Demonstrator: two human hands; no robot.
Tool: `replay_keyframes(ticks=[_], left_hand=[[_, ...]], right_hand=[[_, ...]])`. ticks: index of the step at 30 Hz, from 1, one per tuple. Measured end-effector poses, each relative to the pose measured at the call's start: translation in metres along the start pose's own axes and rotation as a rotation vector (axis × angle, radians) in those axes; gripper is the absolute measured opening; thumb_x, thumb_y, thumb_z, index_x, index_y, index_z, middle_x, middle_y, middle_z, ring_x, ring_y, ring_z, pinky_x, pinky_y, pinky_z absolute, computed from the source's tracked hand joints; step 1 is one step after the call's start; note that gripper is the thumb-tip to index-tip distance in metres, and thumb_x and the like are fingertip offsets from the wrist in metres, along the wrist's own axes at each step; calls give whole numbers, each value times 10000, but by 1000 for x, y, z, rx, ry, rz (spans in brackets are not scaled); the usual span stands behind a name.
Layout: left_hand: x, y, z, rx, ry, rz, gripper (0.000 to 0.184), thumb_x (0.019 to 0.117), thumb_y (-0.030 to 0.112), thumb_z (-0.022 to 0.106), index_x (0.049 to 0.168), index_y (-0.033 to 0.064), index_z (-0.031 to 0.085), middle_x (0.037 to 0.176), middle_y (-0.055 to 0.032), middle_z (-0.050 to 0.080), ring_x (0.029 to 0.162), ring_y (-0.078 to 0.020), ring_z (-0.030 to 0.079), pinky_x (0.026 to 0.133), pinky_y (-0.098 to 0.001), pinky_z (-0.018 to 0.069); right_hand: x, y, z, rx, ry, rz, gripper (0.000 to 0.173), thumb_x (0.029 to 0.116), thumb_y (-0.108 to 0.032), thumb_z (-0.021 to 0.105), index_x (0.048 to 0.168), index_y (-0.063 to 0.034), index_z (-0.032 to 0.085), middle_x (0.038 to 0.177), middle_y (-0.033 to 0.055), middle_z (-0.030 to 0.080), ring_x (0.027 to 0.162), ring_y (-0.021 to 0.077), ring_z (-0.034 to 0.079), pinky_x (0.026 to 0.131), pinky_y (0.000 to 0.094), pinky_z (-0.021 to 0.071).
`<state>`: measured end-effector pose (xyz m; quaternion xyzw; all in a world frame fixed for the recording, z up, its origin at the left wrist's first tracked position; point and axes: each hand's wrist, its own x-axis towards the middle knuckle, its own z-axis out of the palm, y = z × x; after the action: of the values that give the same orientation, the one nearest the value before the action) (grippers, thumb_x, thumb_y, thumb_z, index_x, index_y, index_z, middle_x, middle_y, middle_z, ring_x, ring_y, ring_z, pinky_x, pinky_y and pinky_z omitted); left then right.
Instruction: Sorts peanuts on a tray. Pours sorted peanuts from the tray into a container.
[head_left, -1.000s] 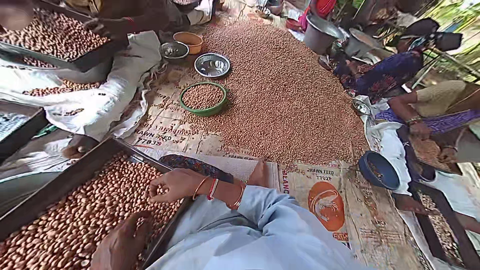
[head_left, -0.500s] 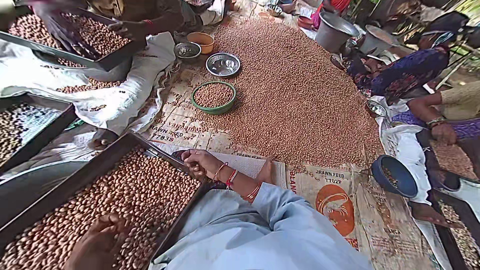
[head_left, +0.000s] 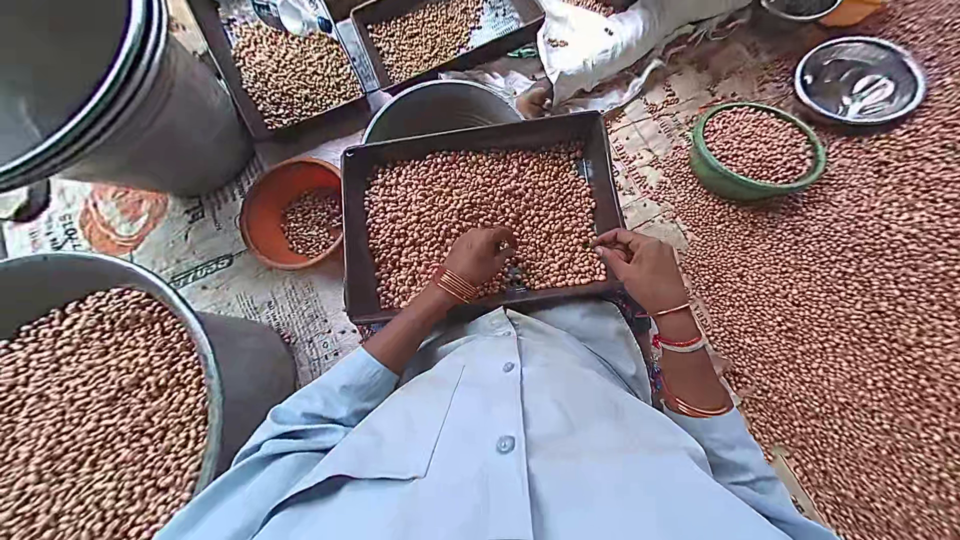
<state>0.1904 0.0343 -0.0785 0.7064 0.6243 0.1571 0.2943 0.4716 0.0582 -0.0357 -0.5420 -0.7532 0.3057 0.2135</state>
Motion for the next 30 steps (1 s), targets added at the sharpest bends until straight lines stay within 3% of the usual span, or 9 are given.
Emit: replay_keyframes(ticks=[5, 11, 17, 20, 23, 25, 26, 28, 30], left_hand=[[8, 16, 16, 91, -49, 101, 187, 1007, 124, 620, 1123, 60, 751, 1016, -197, 754, 945, -414, 731, 823, -623, 550], [14, 27, 19, 216, -133, 37, 216, 1020, 141, 590, 1170, 55, 720, 1076, -215, 736, 1002, -434, 715, 821, -633, 544], [17, 22, 22, 181, -166, -59, 283, 1027, 243, 605, 1214, 52, 700, 1036, -219, 737, 991, -428, 716, 853, -634, 537], [17, 7, 14, -172, -99, -68, 213, 1003, 174, 614, 1123, 22, 702, 842, -131, 682, 757, -262, 648, 740, -483, 525], [11, -5, 7, -434, -146, -10, 278, 915, 75, 504, 1160, 11, 617, 913, -81, 621, 772, -147, 558, 713, -369, 465], [6, -4, 9, -371, -225, 98, 206, 955, 32, 567, 1131, 4, 670, 859, -106, 651, 738, -182, 594, 715, -408, 505], [4, -2, 13, -308, -241, 151, 170, 963, 28, 612, 1102, 16, 710, 812, -110, 664, 700, -201, 607, 699, -427, 518], [0, 5, 19, -195, -256, 210, 162, 945, 17, 670, 1079, 37, 759, 877, -144, 724, 789, -273, 683, 799, -501, 556], [1, 4, 28, -129, -242, 275, 164, 924, 29, 701, 1065, 59, 780, 983, -152, 756, 925, -309, 723, 895, -529, 559]], right_hand=[[15, -8, 15, -287, -25, -85, 122, 952, -79, 704, 1053, -48, 764, 909, 191, 705, 775, 388, 690, 669, 593, 541], [40, -10, 38, -428, -106, -155, 155, 953, -76, 661, 1059, -43, 769, 999, 203, 738, 908, 404, 725, 743, 585, 561], [53, -14, 50, -548, -280, -51, 201, 960, -76, 642, 1136, -59, 737, 1073, 204, 718, 983, 413, 702, 777, 592, 541], [55, -14, 50, -540, -292, -39, 187, 970, -82, 634, 1124, -53, 735, 1066, 212, 715, 990, 417, 699, 778, 599, 535], [54, -12, 49, -499, -308, -17, 195, 972, -115, 631, 1116, -24, 726, 1069, 229, 713, 1002, 428, 696, 796, 613, 523], [48, -11, 43, -424, -299, 14, 177, 965, -152, 661, 1073, -31, 731, 993, 221, 721, 936, 418, 704, 773, 610, 525], [41, -12, 38, -331, -256, 2, 145, 953, -153, 699, 1028, -36, 741, 862, 214, 700, 793, 407, 686, 681, 597, 520], [26, -5, 27, -20, -184, -21, 81, 950, -151, 713, 950, -69, 714, 584, 88, 499, 464, 237, 440, 447, 414, 368], [19, 2, 16, 372, -230, 21, 66, 993, -116, 598, 993, -92, 659, 604, 15, 515, 436, 101, 381, 425, 257, 316]])
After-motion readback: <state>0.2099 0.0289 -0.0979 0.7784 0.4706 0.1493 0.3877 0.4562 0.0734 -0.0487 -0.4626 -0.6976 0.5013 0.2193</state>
